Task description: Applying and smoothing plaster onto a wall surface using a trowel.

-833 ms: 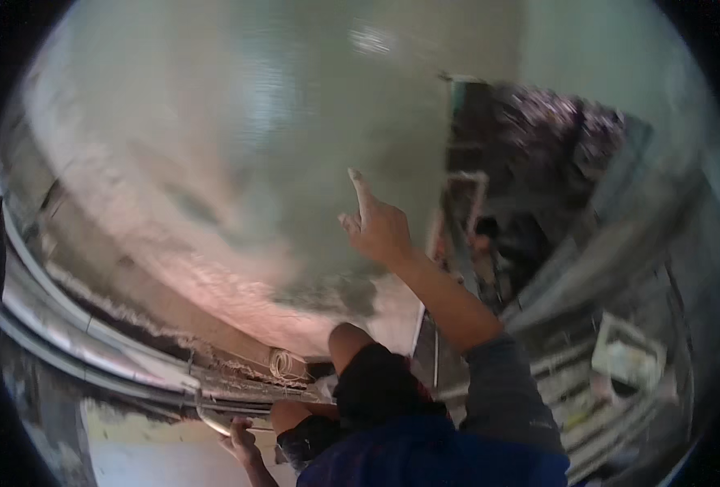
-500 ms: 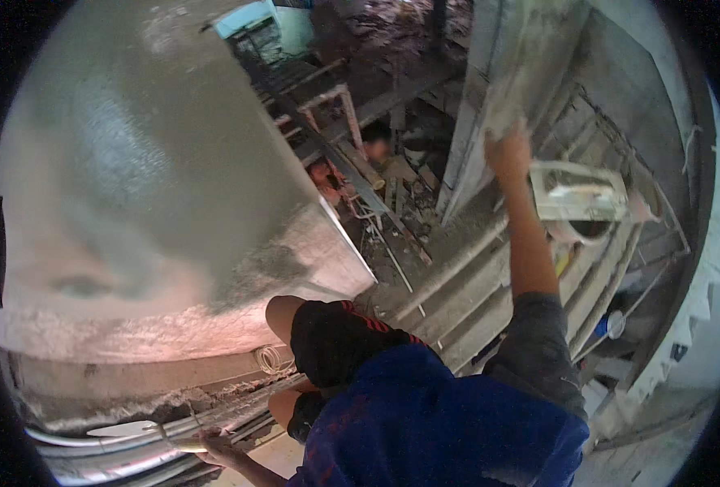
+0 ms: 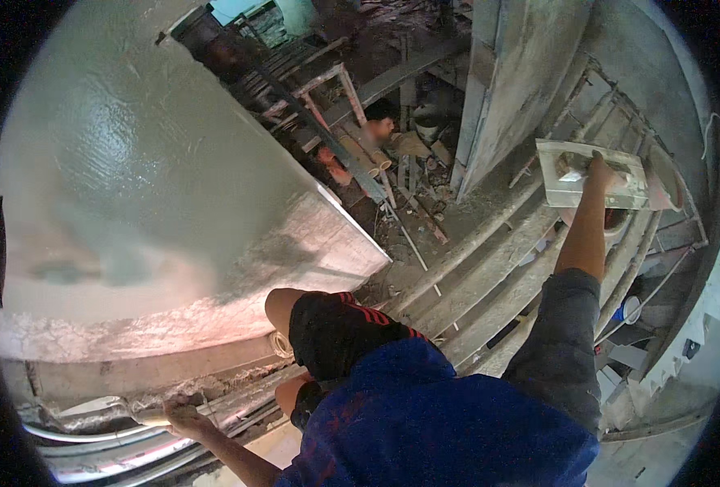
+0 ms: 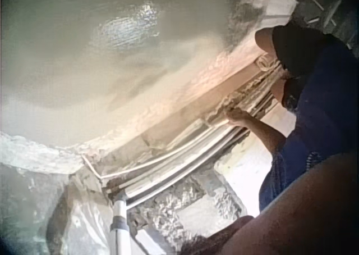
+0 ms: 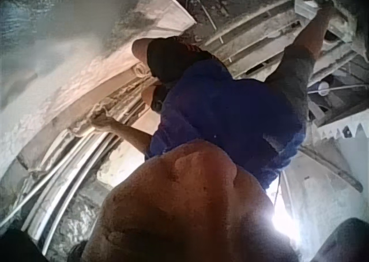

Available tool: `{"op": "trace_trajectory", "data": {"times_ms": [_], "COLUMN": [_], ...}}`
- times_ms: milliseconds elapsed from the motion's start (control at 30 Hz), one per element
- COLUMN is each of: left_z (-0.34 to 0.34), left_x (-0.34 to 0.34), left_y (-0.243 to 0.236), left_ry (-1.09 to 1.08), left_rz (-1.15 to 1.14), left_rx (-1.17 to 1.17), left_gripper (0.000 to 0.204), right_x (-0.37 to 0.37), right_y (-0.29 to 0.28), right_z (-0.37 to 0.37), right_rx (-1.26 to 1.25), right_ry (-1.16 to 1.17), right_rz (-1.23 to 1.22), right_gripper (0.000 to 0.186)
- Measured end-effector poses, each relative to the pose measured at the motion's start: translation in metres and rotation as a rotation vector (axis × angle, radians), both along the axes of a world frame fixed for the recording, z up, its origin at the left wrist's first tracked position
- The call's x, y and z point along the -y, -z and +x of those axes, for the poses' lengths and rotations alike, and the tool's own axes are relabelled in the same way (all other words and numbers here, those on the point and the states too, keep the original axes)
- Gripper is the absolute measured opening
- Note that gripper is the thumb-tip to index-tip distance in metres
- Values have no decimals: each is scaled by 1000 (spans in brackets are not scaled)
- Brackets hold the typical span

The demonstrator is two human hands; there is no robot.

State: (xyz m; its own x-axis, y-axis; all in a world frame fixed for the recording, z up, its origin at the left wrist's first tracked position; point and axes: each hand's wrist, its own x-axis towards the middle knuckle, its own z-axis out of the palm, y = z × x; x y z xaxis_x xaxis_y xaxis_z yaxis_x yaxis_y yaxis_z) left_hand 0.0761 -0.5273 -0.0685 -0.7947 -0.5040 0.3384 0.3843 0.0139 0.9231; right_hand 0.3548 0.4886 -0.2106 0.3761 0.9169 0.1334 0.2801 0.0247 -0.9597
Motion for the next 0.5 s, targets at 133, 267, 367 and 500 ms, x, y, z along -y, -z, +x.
{"op": "trace_trajectory", "data": {"times_ms": [133, 267, 367, 500], "left_z": [21, 12, 3, 1], "left_x": [-13, -6, 10, 11], "left_y": [-28, -20, -14, -20], "left_ry": [-114, -86, -61, 16], "left_rz": [23, 15, 25, 49], "left_rx": [-31, -7, -13, -49], "left_gripper": [18, 14, 12, 13], "right_x": [30, 102, 118, 203], "right_y": [8, -47, -61, -125], "right_z": [-49, -46, -45, -63], "right_rx": [-804, -767, -619, -180], "right_ry": [-101, -175, -394, -585], "right_rz": [-159, -113, -18, 34], "right_gripper": [37, 26, 17, 28]}}
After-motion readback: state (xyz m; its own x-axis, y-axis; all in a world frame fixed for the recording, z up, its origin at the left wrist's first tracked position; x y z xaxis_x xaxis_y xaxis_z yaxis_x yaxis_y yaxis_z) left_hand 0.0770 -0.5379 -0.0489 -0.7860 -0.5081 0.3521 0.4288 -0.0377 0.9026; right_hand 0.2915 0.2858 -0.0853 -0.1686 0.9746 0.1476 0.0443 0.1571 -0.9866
